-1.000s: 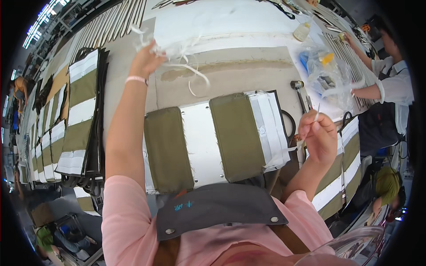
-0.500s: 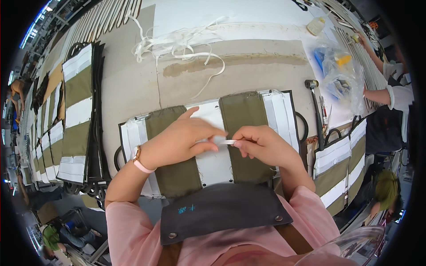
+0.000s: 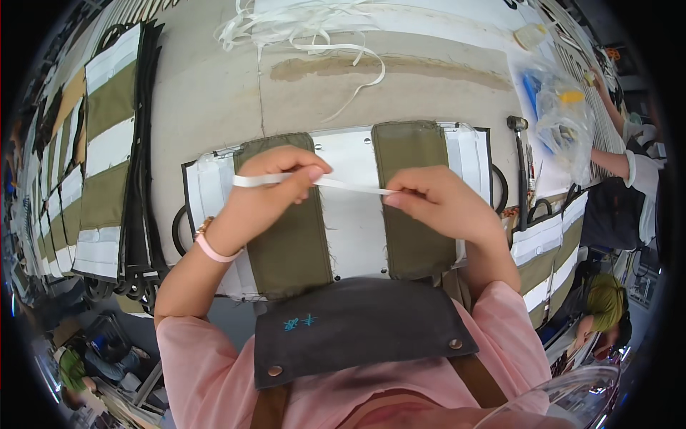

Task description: The person assembles a green and white striped bag by hand. They thread white elastic straps through the fabric, fold the edges, and secure them with metal rivets using a hammer. The person repeats this process for multiple straps on the bag.

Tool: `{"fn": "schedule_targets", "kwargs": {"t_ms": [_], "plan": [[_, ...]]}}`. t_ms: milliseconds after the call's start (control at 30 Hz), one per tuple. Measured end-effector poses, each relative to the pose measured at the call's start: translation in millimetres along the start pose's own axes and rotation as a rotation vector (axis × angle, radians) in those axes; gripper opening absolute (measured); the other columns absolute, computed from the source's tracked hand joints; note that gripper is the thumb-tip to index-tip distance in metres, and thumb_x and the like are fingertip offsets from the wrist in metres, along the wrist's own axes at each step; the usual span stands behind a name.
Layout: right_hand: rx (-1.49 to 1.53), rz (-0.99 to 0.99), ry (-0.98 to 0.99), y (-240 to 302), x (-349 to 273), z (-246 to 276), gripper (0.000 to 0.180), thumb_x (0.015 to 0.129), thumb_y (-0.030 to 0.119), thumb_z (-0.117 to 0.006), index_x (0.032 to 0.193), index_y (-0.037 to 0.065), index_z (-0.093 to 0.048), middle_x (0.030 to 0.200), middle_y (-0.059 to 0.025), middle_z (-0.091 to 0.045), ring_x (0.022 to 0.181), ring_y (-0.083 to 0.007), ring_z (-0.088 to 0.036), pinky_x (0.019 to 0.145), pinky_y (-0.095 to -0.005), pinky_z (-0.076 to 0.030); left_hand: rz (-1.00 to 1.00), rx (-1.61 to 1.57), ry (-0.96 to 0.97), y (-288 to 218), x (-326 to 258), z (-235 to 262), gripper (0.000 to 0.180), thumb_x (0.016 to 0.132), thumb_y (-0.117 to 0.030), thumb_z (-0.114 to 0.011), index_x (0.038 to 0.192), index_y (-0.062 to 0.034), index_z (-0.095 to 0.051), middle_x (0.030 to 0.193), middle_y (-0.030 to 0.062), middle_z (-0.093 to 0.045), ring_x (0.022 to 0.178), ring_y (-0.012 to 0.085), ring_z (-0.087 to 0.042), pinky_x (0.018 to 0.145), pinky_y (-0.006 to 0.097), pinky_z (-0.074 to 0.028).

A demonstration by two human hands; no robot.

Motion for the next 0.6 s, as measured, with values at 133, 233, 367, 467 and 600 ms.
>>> {"fn": "schedule_targets", "kwargs": {"t_ms": [133,233,367,467,600], "plan": [[0.247,-0.126,-0.024,-51,-23,43,0.013,0.095,0.016,-0.066,0.093,0.002,-0.068,0.072,0.0027,-0.059,0.068,-0.0074,-0.051,0.061,-0.0278,-0.042,-0.023,-0.064,-0.128,18,-26,70,0.014,0.092,-0.012,-0.072,0.097,0.0008,-0.072,0.084,0.0029,-0.067,0.068,0.0078,-0.056,0.063,0.022,-0.047],[0.283,-0.120,-0.139,-82,-30,68,0.012,0.094,0.014,-0.067,0.090,0.004,-0.068,0.075,0.0061,-0.059,0.071,-0.0056,-0.050,0.064,-0.0249,-0.041,-0.057,-0.041,-0.279,35,-38,107,0.012,0.090,-0.011,-0.074,0.094,0.0011,-0.072,0.083,0.0034,-0.068,0.070,0.0083,-0.056,0.064,0.024,-0.047],[0.167,-0.199,-0.316,-117,-26,89,0.012,0.093,0.014,-0.067,0.087,0.004,-0.067,0.075,0.0054,-0.059,0.074,-0.0046,-0.049,0.070,-0.0233,-0.040,-0.007,0.235,-0.337,45,-28,104,0.014,0.089,-0.012,-0.075,0.095,0.0005,-0.075,0.086,0.0045,-0.072,0.079,0.0106,-0.063,0.073,0.026,-0.050],[-0.154,-0.293,-0.333,-121,-20,87,0.015,0.090,0.012,-0.067,0.080,0.002,-0.063,0.068,0.0048,-0.052,0.067,-0.0063,-0.044,0.062,-0.0263,-0.037,0.043,0.447,-0.301,62,-28,96,0.015,0.089,-0.013,-0.074,0.097,-0.0010,-0.076,0.090,0.0059,-0.074,0.082,0.0117,-0.065,0.076,0.026,-0.050],[-0.332,-0.395,-0.277,-115,-31,86,0.016,0.085,0.009,-0.070,0.076,0.000,-0.061,0.065,0.0011,-0.050,0.062,-0.0103,-0.044,0.058,-0.0307,-0.037,0.113,0.324,-0.262,65,-44,89,0.014,0.090,-0.010,-0.073,0.100,-0.0009,-0.076,0.093,0.0067,-0.075,0.078,0.0123,-0.066,0.074,0.025,-0.052]]}}
Point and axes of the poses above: each hand's wrist, its own x-axis towards the middle knuckle, its own z-axis out of the back of the hand, y = z × x, the point moved 5 cm from there along x, towards the middle knuckle
